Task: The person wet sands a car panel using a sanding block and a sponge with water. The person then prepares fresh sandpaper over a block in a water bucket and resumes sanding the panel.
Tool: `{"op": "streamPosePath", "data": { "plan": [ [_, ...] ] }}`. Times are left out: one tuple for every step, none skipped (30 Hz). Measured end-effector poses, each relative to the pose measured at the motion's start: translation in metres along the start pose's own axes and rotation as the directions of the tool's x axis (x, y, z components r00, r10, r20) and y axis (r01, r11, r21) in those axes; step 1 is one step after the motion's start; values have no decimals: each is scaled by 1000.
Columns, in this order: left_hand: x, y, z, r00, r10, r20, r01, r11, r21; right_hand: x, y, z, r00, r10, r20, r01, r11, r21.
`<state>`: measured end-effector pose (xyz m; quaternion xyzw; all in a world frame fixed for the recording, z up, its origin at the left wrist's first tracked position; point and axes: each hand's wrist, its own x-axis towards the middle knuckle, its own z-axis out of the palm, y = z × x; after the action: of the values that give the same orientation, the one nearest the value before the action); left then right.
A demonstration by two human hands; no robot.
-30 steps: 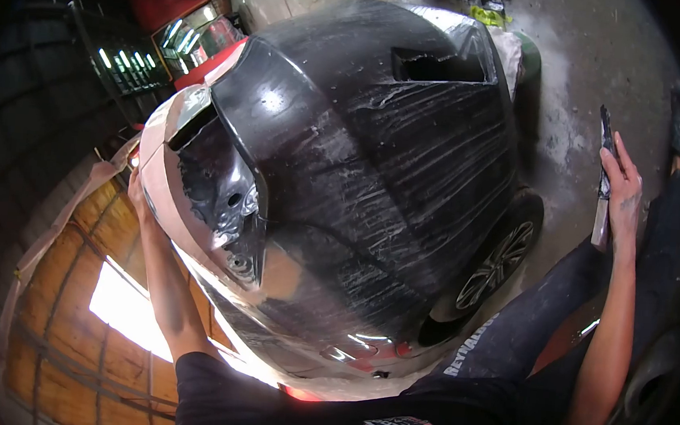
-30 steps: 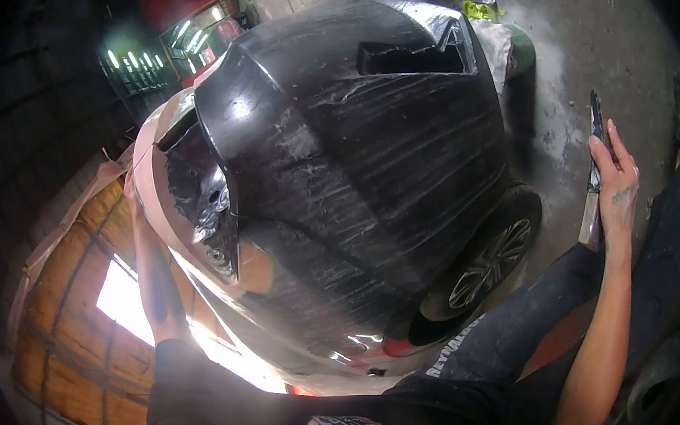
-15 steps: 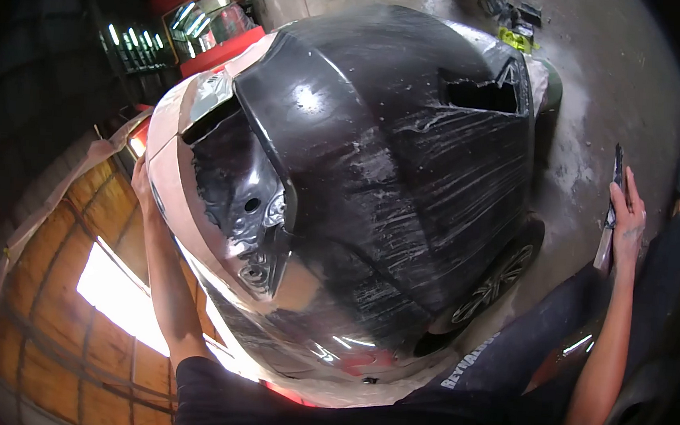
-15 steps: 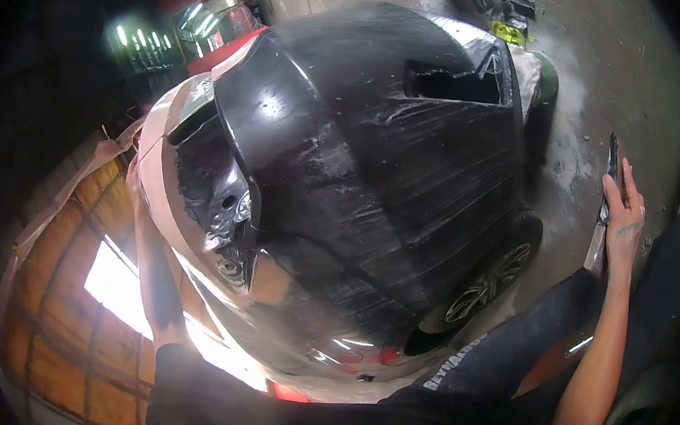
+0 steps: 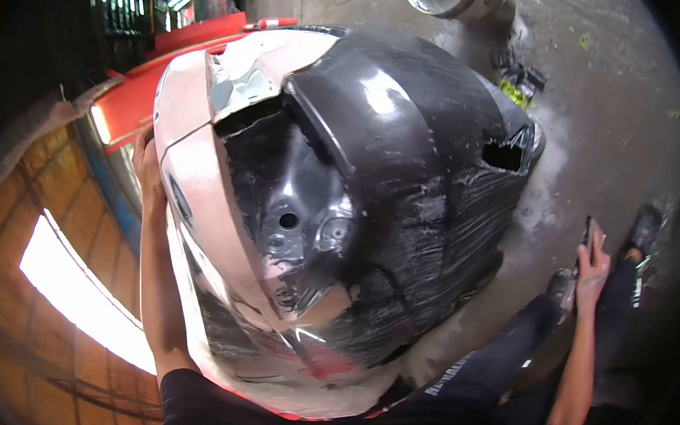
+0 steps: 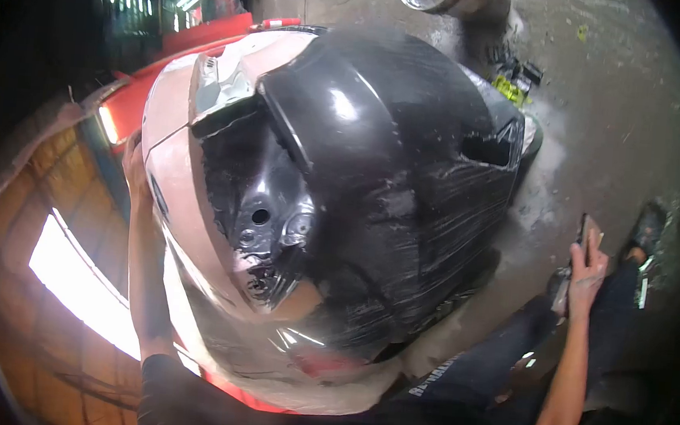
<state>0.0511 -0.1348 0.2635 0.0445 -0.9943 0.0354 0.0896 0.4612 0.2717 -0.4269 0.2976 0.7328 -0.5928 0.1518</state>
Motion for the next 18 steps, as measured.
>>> {"op": "streamPosePath", "data": {
  "plan": [
    [7,-18,1,999,44,-6,-45,997,-55,-6,-27,-7,1000,-11,2,11,999,-45],
    [15,-39,2,996,87,-19,-88,990,-108,-8,-54,-11,999,-40,9,41,996,-75],
    [20,-56,3,991,127,-39,-132,979,-158,-10,-92,-15,999,-37,31,40,993,-109],
    [22,-56,6,979,175,-101,-177,984,-7,-13,-145,-19,995,-93,24,95,990,-107],
    [24,-44,12,970,218,-111,-224,974,-43,-13,-185,-18,984,-165,58,172,977,-126],
    [29,-44,14,972,195,-130,-203,978,-48,-12,-234,-19,972,-218,92,229,964,-132],
    [33,-45,18,974,173,-146,-183,981,-57,-11,-280,-18,957,-251,142,266,959,-100],
    [36,-42,20,973,160,-164,-170,984,-50,-9,-317,-12,924,-350,156,365,928,-80],
    [38,-36,22,973,148,-178,-158,987,-39,-5,-352,-6,883,-434,176,457,882,-115],
    [37,-29,21,973,133,-190,-140,990,-24,-3,-391,0,857,-477,194,501,860,-95],
    [33,-18,21,977,94,-192,-105,993,-47,-2,-428,7,821,-532,209,560,820,-114],
    [31,-11,22,978,74,-197,-88,994,-65,1,-463,12,774,-582,250,615,785,-76],
    [30,-9,22,979,52,-198,-70,994,-86,8,-486,24,699,-669,252,702,710,-60],
    [31,-14,22,982,42,-183,-62,993,-103,12,-511,33,653,-706,272,742,669,-43],
    [29,-12,20,982,28,-188,-47,994,-99,16,-529,44,629,-721,292,763,644,-53],
    [27,-3,21,981,20,-194,-40,995,-96,20,-544,55,605,-735,307,783,619,-62],
    [28,-1,21,979,14,-204,-34,995,-93,26,-558,64,579,-750,319,804,591,-70],
    [29,-6,22,979,24,-201,-42,995,-85,31,-569,71,577,-747,331,805,588,-76]
  ]
}}
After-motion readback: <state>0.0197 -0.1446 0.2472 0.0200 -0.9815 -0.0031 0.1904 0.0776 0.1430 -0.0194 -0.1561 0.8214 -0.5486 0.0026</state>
